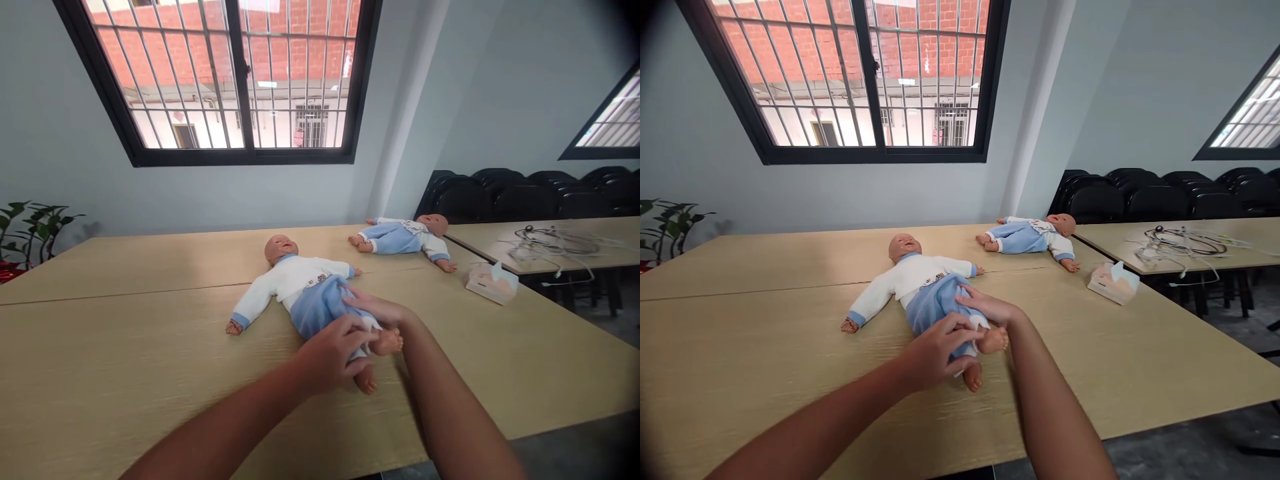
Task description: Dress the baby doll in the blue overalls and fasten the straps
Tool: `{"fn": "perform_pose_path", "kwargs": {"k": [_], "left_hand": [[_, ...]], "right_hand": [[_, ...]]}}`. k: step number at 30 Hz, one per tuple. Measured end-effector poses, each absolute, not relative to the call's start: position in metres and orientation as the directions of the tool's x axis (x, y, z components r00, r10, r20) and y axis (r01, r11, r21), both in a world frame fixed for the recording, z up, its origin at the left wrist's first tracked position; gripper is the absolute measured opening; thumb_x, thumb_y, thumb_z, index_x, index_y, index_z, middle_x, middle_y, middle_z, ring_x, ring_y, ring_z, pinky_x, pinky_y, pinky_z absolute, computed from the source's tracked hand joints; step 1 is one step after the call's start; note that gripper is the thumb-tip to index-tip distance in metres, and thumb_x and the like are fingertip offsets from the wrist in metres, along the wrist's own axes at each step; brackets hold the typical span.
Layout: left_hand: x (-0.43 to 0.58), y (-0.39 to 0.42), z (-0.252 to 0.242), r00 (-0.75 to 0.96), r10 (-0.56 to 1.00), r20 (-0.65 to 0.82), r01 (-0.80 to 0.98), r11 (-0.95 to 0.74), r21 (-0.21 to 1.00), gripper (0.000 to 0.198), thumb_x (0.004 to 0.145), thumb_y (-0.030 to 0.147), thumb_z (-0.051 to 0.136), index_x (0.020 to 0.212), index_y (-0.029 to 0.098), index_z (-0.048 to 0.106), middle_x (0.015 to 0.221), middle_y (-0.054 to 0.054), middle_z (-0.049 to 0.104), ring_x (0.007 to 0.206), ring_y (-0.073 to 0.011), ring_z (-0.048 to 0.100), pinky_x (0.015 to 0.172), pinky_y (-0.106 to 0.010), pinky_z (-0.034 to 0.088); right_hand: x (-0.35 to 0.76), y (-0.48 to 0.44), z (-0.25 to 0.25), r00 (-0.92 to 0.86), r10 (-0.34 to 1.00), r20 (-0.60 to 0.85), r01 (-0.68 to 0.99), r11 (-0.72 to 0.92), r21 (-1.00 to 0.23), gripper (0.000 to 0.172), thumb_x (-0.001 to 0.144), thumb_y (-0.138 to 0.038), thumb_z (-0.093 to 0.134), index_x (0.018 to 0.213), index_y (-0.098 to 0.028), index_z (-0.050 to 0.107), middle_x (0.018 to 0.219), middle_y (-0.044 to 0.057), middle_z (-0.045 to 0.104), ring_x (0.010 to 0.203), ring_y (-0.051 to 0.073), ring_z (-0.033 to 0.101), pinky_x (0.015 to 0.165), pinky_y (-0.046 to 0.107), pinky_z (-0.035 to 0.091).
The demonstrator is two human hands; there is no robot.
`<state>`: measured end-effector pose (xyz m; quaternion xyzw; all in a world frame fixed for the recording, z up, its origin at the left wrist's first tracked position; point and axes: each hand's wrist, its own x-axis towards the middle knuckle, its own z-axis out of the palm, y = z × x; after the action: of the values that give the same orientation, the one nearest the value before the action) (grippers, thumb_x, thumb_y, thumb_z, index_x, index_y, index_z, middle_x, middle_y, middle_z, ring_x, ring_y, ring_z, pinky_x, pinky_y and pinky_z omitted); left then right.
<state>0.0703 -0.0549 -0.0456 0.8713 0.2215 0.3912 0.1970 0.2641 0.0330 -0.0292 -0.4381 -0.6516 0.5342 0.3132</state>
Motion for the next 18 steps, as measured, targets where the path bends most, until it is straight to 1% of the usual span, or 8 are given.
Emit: {"fn": "perform_pose_path", "kwargs": {"k": [2,4,6,8,11,14,16,18], "left_hand": [[0.063,-0.044,-0.049,0.534,0.566,0.628,0.290,-0.820,0.493,0.025,0.099,0.022,0.056,0.123,0.022,0.064,0.121,-0.010,0.065,0.117,-0.0233,0.060,0.106,-0.040,0.049],[0.048,-0.026,-0.055,0.338,0.661,0.670,0.424,-0.742,0.519,0.020,0.100,0.022,0.050,0.112,0.021,0.066,0.115,-0.009,0.067,0.114,-0.0247,0.060,0.105,-0.043,0.047],[0.029,-0.005,-0.063,0.116,0.758,0.641,0.516,-0.598,0.613,0.015,0.097,0.024,0.052,0.103,0.020,0.065,0.107,-0.009,0.067,0.107,-0.0253,0.060,0.099,-0.043,0.047],[0.012,0.011,-0.071,0.012,0.862,0.507,0.509,-0.442,0.739,0.014,0.094,0.029,0.056,0.099,0.019,0.064,0.099,-0.007,0.066,0.093,-0.0226,0.061,0.088,-0.038,0.049],[-0.004,0.018,-0.080,0.085,0.958,0.273,0.436,-0.282,0.855,0.027,0.088,0.041,0.064,0.103,0.018,0.064,0.086,-0.003,0.065,0.076,-0.0190,0.057,0.070,-0.031,0.044],[-0.008,0.013,-0.081,0.165,0.963,0.213,0.415,-0.264,0.871,0.030,0.082,0.047,0.071,0.087,0.018,0.064,0.075,0.001,0.060,0.070,-0.0167,0.051,0.062,-0.029,0.036],[-0.009,0.011,-0.079,0.159,0.963,0.218,0.270,-0.255,0.928,0.034,0.082,0.050,0.072,0.077,0.019,0.060,0.071,0.003,0.057,0.067,-0.0148,0.048,0.062,-0.028,0.036],[-0.009,0.012,-0.079,0.126,0.967,0.222,0.015,-0.226,0.974,0.039,0.084,0.056,0.070,0.078,0.019,0.059,0.075,0.003,0.059,0.071,-0.0147,0.050,0.068,-0.027,0.042]], "right_hand": [[0.274,0.037,-0.031,-0.513,0.839,-0.179,0.289,-0.028,-0.957,0.070,0.085,-0.047,0.073,0.148,-0.025,0.051,0.142,0.007,0.064,0.130,0.027,0.061,0.111,0.046,0.049],[0.280,0.041,-0.034,-0.554,0.804,-0.218,0.336,-0.024,-0.942,0.074,0.082,-0.041,0.076,0.149,-0.023,0.050,0.143,0.007,0.063,0.132,0.028,0.059,0.115,0.047,0.045],[0.284,0.045,-0.036,-0.534,0.817,-0.218,0.396,0.014,-0.918,0.071,0.079,-0.035,0.077,0.145,-0.021,0.055,0.141,0.008,0.065,0.131,0.030,0.059,0.116,0.048,0.043],[0.284,0.046,-0.036,-0.500,0.839,-0.213,0.450,0.041,-0.892,0.066,0.078,-0.030,0.075,0.142,-0.022,0.058,0.141,0.008,0.065,0.131,0.030,0.059,0.116,0.047,0.043],[0.281,0.044,-0.032,-0.483,0.854,-0.195,0.494,0.082,-0.866,0.064,0.077,-0.025,0.071,0.140,-0.022,0.059,0.141,0.008,0.065,0.130,0.031,0.059,0.116,0.047,0.042],[0.276,0.042,-0.032,-0.471,0.869,-0.151,0.537,0.146,-0.831,0.061,0.076,-0.021,0.067,0.137,-0.019,0.061,0.138,0.009,0.066,0.127,0.031,0.060,0.115,0.047,0.042],[0.273,0.039,-0.035,-0.458,0.883,-0.103,0.558,0.196,-0.807,0.061,0.075,-0.018,0.064,0.136,-0.018,0.061,0.137,0.010,0.067,0.125,0.032,0.061,0.113,0.047,0.044],[0.271,0.034,-0.040,-0.407,0.913,-0.034,0.605,0.241,-0.759,0.060,0.075,-0.019,0.063,0.135,-0.016,0.062,0.136,0.012,0.067,0.124,0.032,0.061,0.111,0.047,0.045]]}}
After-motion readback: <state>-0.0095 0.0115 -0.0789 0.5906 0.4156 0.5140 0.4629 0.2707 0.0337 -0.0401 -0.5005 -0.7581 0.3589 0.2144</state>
